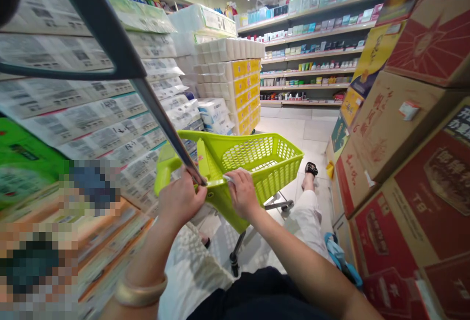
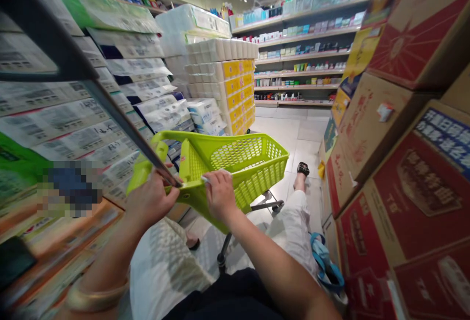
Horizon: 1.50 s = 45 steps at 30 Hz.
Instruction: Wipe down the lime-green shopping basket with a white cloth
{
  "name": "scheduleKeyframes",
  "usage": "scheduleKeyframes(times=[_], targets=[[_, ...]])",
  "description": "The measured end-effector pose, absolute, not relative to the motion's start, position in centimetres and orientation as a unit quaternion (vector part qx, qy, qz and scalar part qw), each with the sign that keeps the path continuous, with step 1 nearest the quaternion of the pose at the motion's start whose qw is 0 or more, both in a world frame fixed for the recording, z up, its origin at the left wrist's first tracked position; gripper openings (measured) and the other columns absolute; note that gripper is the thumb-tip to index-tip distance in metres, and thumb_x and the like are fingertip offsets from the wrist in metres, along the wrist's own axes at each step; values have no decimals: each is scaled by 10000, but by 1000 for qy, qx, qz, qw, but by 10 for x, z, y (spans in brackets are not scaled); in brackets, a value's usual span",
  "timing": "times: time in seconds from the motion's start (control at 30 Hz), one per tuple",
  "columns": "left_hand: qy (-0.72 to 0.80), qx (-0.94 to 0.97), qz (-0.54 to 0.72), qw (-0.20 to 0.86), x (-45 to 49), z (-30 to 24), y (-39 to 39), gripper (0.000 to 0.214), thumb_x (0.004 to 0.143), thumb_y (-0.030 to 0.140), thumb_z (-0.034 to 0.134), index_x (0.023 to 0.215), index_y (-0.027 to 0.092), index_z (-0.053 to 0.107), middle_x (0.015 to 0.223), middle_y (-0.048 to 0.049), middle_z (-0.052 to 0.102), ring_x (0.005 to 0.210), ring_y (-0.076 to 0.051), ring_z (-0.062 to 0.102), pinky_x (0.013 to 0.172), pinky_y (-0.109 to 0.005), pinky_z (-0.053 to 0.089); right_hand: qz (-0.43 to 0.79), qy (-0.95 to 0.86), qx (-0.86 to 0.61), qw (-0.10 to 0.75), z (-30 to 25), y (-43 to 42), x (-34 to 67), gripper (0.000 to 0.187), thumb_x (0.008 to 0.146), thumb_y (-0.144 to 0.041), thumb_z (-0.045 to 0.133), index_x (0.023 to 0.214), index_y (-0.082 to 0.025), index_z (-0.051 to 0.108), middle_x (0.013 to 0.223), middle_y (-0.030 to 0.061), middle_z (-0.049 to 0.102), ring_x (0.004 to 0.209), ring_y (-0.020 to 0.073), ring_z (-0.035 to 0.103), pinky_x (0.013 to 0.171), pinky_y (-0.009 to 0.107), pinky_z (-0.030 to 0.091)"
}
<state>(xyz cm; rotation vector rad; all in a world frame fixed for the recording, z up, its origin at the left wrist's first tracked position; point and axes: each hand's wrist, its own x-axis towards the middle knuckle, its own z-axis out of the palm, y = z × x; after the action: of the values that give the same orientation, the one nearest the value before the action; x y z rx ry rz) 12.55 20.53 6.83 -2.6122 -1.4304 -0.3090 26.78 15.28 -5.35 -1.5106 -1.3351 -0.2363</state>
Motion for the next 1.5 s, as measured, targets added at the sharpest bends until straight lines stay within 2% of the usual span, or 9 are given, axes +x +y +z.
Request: scheduleKeyframes(times=[0.17, 0.4, 0.67, 0.87, 0.97, 1.23, 1.5], targets=[[-472, -875, -94, 57, 128, 69, 213, 457, 828, 323, 441, 1259, 178, 479, 917, -68, 739, 893, -300, 704, 737, -374, 511, -96, -613, -593, 514, -47, 157, 271, 271, 973, -228, 385, 1139, -202, 598, 1097, 62, 636, 1063, 197, 503, 1035, 358, 349], [-462, -879, -112, 39, 131, 67, 222, 462, 813, 338, 454, 1251, 195, 481, 971, -44, 742, 832, -279, 710, 683, -357, 508, -100, -519, -693, 490, -62, 155, 311, 264, 977, -242, 382, 1106, -190, 607, 1048, 83, 634, 1022, 222, 503, 968, 387, 362], [-467, -874, -123, 51, 131, 66, 230, 465, 806, 344, 469, 1251, 209, 487, 962, -48, 730, 816, -281, 708, 688, -362, 515, -78, -635, -586, 497, -32, 165, 265, 263, 965, -259, 424, 1163, -221, 592, 1140, 52, 629, 1085, 193, 499, 1042, 355, 343], [-444, -884, -140, 48, 128, 65, 235, 418, 814, 349, 474, 1212, 226, 515, 1058, -62, 714, 791, -260, 707, 682, -355, 519, -100, -532, -690, 480, -63, 162, 321, 250, 973, -239, 405, 1103, -193, 613, 1059, 77, 641, 1049, 222, 497, 998, 396, 354], [-445, -884, -139, 45, 130, 63, 239, 442, 822, 360, 471, 1242, 223, 482, 1020, -54, 725, 799, -267, 709, 689, -362, 517, -106, -502, -707, 487, -65, 163, 320, 242, 970, -236, 405, 1087, -192, 612, 1045, 80, 631, 1051, 228, 488, 1017, 411, 339], [-445, -884, -140, 40, 136, 64, 254, 504, 814, 374, 458, 1291, 210, 440, 942, -54, 733, 821, -282, 709, 719, -373, 518, -96, -600, -620, 497, -47, 182, 286, 256, 956, -238, 422, 1145, -221, 594, 1107, 52, 622, 1081, 197, 489, 1056, 372, 337], [-456, -877, -145, 42, 143, 64, 263, 531, 809, 379, 474, 1321, 252, 414, 897, -27, 745, 745, -268, 703, 652, -353, 495, -126, -479, -715, 493, -76, 182, 334, 254, 959, -226, 400, 1098, -196, 611, 1063, 87, 619, 1092, 233, 466, 1052, 436, 314]])
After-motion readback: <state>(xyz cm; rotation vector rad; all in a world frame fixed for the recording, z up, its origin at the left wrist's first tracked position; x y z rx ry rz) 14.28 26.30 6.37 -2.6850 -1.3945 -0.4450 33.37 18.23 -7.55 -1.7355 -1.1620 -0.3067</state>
